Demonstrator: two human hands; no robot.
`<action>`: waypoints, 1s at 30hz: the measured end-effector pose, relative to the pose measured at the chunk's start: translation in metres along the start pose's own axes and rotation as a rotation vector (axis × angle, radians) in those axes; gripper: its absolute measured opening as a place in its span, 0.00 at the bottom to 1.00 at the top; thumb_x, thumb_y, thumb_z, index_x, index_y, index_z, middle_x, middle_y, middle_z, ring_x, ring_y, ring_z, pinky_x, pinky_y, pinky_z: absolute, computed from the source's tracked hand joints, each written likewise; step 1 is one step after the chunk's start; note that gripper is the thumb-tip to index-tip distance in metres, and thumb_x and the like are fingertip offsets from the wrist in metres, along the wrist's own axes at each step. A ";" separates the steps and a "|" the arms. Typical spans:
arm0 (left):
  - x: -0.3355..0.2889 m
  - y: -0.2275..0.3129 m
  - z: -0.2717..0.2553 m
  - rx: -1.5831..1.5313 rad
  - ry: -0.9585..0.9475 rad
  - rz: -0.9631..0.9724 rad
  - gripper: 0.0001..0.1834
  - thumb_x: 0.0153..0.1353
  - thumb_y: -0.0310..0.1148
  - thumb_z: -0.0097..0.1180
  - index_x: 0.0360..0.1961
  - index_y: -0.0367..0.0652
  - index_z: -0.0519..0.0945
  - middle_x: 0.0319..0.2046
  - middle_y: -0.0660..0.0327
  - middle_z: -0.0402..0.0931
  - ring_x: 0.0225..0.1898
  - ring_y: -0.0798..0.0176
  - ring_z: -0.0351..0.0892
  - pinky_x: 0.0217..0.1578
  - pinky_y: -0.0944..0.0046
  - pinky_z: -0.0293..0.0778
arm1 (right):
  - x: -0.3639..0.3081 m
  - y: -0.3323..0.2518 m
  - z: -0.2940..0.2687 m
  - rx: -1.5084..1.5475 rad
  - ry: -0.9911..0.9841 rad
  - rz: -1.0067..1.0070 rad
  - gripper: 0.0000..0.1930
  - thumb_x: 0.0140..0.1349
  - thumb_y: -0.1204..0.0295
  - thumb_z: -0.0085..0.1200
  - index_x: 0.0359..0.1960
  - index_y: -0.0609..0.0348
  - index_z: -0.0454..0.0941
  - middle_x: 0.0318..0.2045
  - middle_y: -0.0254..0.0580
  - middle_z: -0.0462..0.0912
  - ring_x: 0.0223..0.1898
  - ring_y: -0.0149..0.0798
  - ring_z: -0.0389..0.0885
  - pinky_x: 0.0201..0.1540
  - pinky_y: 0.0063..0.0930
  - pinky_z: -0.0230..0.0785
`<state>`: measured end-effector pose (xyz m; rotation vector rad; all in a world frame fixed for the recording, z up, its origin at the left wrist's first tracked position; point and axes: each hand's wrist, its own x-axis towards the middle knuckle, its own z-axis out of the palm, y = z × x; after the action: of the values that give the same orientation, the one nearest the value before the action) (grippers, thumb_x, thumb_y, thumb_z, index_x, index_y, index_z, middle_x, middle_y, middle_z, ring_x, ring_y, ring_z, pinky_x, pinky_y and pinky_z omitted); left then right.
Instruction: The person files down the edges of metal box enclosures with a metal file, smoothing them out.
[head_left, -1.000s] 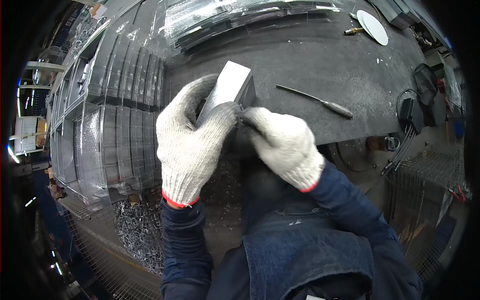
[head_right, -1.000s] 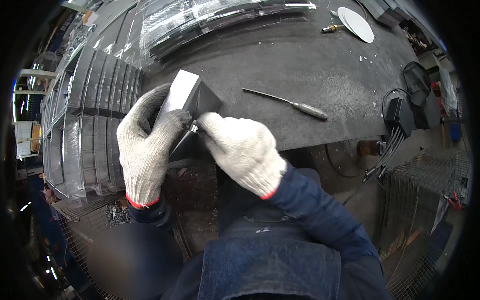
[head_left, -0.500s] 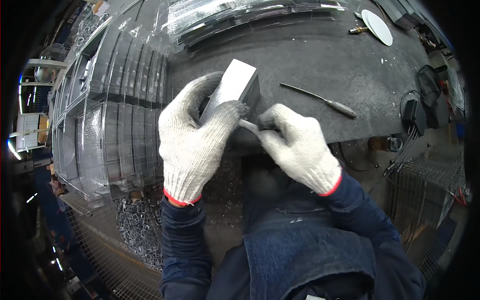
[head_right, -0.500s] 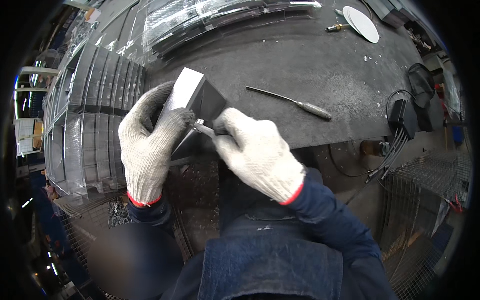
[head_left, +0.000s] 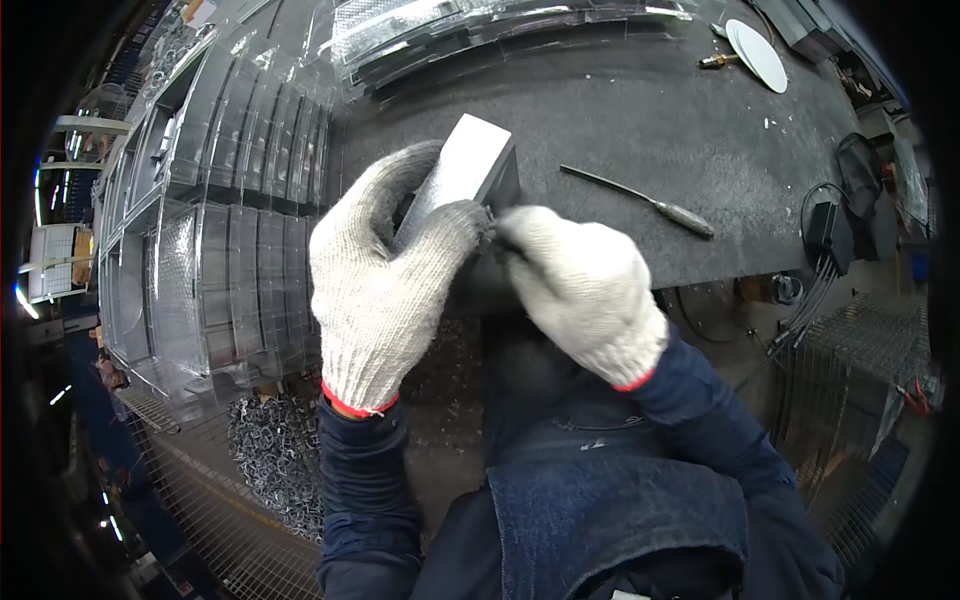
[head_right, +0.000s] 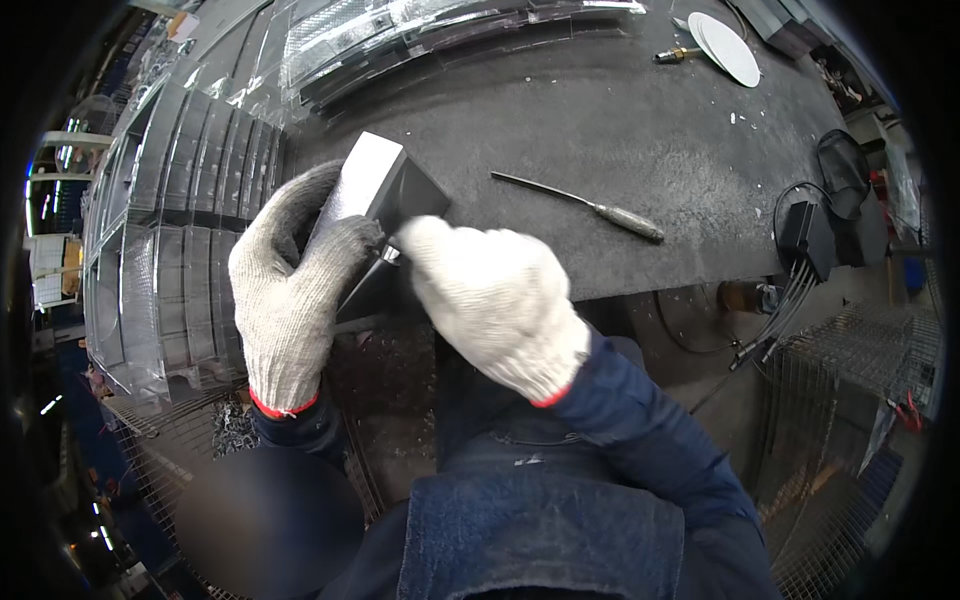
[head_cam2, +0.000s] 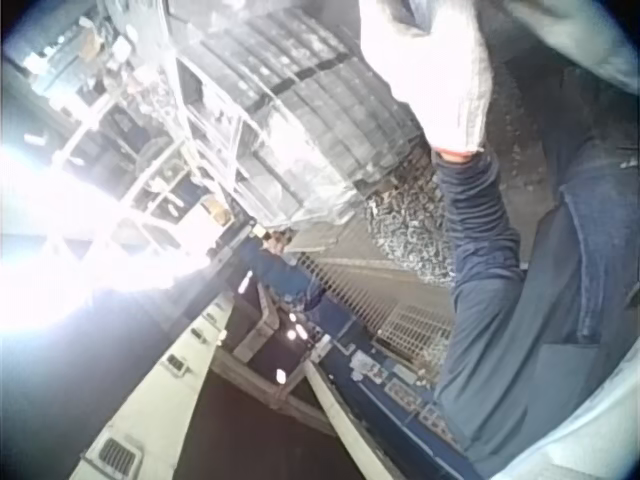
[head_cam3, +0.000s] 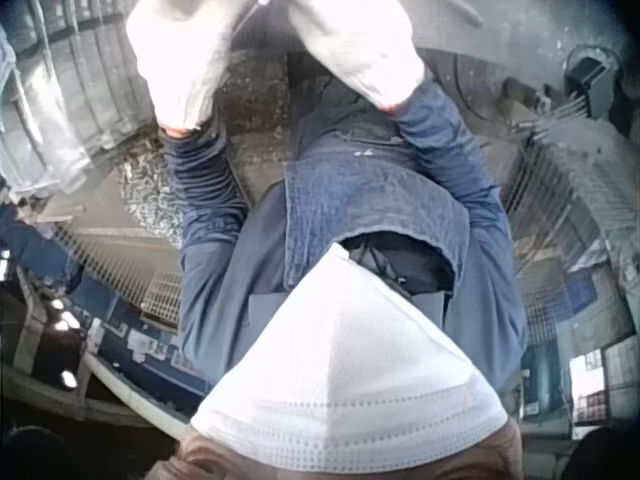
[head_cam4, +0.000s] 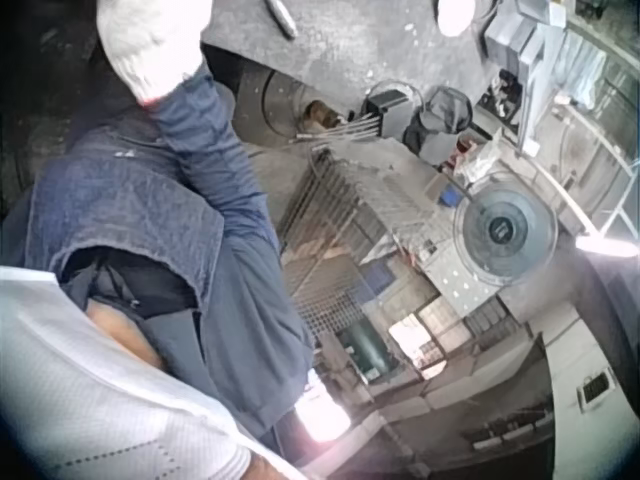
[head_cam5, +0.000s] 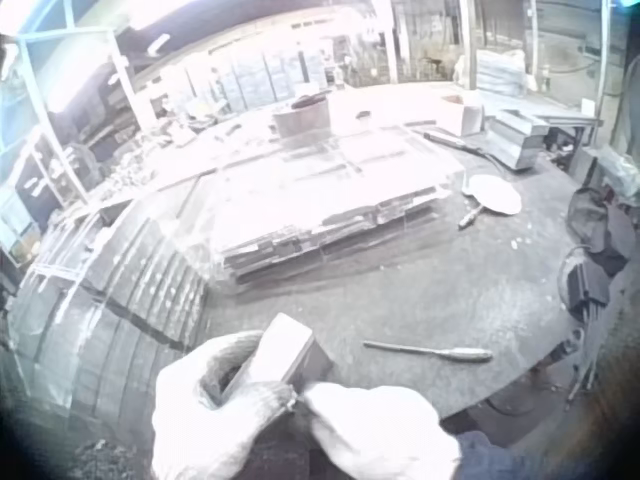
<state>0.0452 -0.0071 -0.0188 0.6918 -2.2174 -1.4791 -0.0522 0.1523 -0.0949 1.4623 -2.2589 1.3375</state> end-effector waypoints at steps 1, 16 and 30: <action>0.002 -0.002 0.001 0.022 0.011 0.054 0.28 0.68 0.25 0.74 0.68 0.26 0.85 0.55 0.48 0.91 0.53 0.60 0.92 0.58 0.60 0.86 | 0.001 0.004 0.008 -0.127 0.018 -0.077 0.12 0.67 0.74 0.68 0.49 0.52 0.81 0.23 0.37 0.82 0.25 0.43 0.87 0.31 0.38 0.79; 0.001 0.000 0.002 -0.124 -0.071 -0.050 0.27 0.66 0.23 0.74 0.66 0.29 0.86 0.54 0.49 0.91 0.53 0.62 0.91 0.57 0.60 0.86 | -0.014 -0.012 -0.010 0.193 -0.122 0.270 0.10 0.72 0.73 0.67 0.51 0.55 0.82 0.32 0.53 0.90 0.35 0.58 0.93 0.38 0.47 0.84; -0.057 -0.108 0.032 0.046 0.377 0.470 0.46 0.58 0.32 0.83 0.76 0.29 0.75 0.59 0.45 0.85 0.55 0.48 0.90 0.58 0.49 0.86 | -0.010 0.002 0.014 0.084 -0.003 0.108 0.08 0.73 0.71 0.66 0.51 0.54 0.83 0.30 0.49 0.88 0.31 0.55 0.91 0.35 0.46 0.82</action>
<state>0.0932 0.0149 -0.1334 0.3834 -1.9502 -0.9777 -0.0442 0.1490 -0.1098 1.3854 -2.3405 1.4792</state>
